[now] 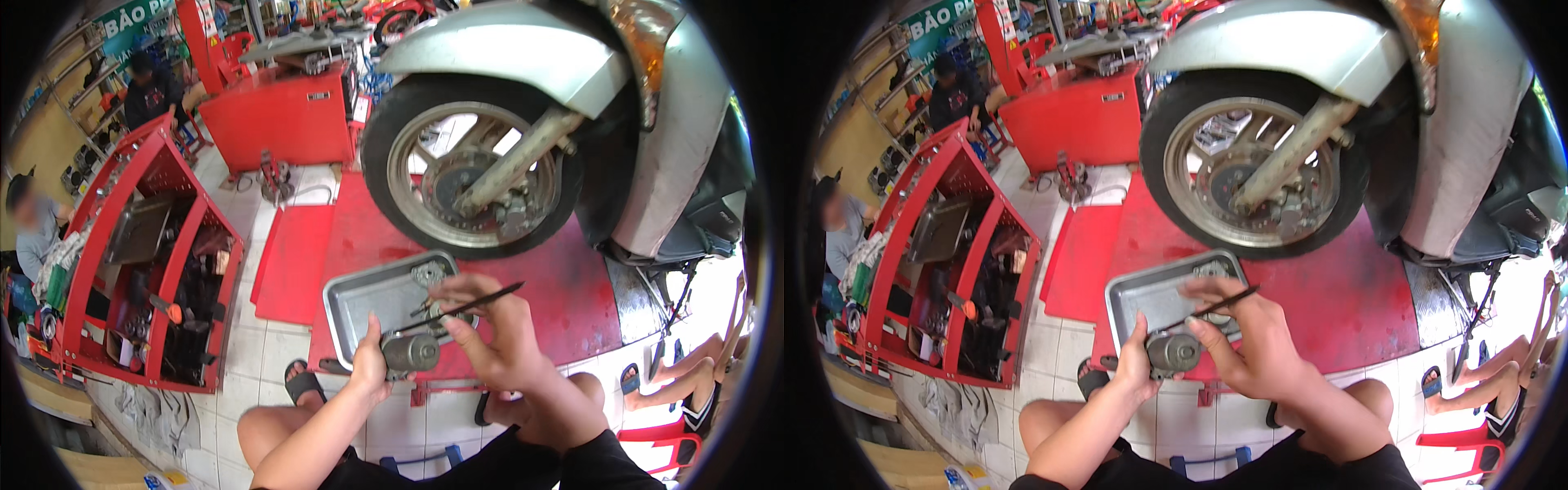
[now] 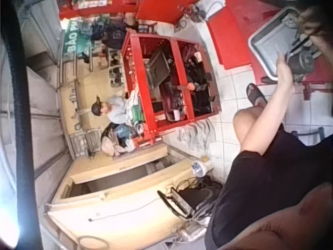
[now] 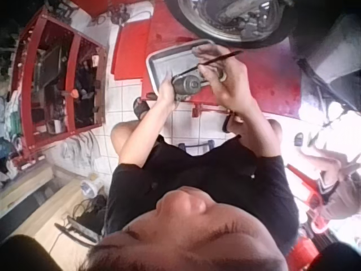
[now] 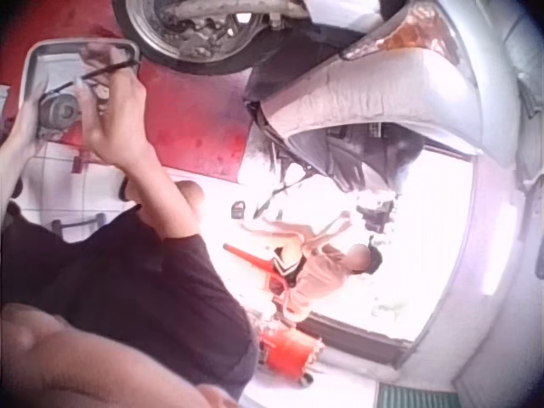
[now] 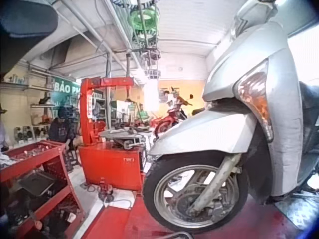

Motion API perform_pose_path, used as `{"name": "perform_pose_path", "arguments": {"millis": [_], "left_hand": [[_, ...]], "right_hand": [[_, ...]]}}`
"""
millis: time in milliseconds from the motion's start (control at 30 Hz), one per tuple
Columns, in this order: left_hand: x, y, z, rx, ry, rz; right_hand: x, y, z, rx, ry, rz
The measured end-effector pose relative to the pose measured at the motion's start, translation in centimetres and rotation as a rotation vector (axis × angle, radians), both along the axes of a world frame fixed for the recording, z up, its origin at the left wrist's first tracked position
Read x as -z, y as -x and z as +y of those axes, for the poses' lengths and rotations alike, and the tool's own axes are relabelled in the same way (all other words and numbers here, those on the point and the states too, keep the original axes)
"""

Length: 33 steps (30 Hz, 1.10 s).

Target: The person is sitting on the floor in a workshop, using a screwdriver to disassemble and clean a cylindrical scooter part. They remove small components, place them in a metal tray, and repeatedly probe the interior of the part with the tool.

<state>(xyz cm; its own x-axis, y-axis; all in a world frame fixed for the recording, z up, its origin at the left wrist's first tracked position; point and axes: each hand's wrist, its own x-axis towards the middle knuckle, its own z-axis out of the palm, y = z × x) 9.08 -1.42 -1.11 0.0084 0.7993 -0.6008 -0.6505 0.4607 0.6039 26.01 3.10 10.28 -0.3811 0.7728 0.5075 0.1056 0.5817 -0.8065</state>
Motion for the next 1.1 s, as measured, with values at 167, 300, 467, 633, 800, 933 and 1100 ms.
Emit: {"name": "perform_pose_path", "arguments": {"millis": [167, 300, 467, 633, 800, 933, 1100], "left_hand": [[0.3, 0.4, 0.2, 0.011, -0.063, 0.03], [-0.2, 0.5, -0.6, 0.035, -0.012, 0.048], [-0.9, 0.1, -0.2, -0.028, -0.068, 0.057], [0.7, 0.4, -0.8, 0.018, -0.06, 0.091], [-0.9, 0.0, -0.8, -0.005, -0.061, 0.108], [-0.6, 0.0, -0.3, 0.024, -0.033, 0.04], [0.8, 0.2, -0.2, 0.086, -0.036, 0.063]], "right_hand": [[1.2, -1.0, 0.0, -0.008, -0.08, 0.005], [0.5, -1.0, 0.1, 0.052, -0.068, -0.105], [0.3, -0.3, -0.5, -0.145, 0.147, 0.207], [1.3, -1.9, -0.2, 0.025, -0.084, -0.284], [0.7, -0.3, -1.0, -0.166, 0.176, 0.205], [1.8, -1.7, 0.0, -0.152, -0.038, -0.066], [1.4, -1.1, -0.1, -0.059, -0.02, -0.131]]}}
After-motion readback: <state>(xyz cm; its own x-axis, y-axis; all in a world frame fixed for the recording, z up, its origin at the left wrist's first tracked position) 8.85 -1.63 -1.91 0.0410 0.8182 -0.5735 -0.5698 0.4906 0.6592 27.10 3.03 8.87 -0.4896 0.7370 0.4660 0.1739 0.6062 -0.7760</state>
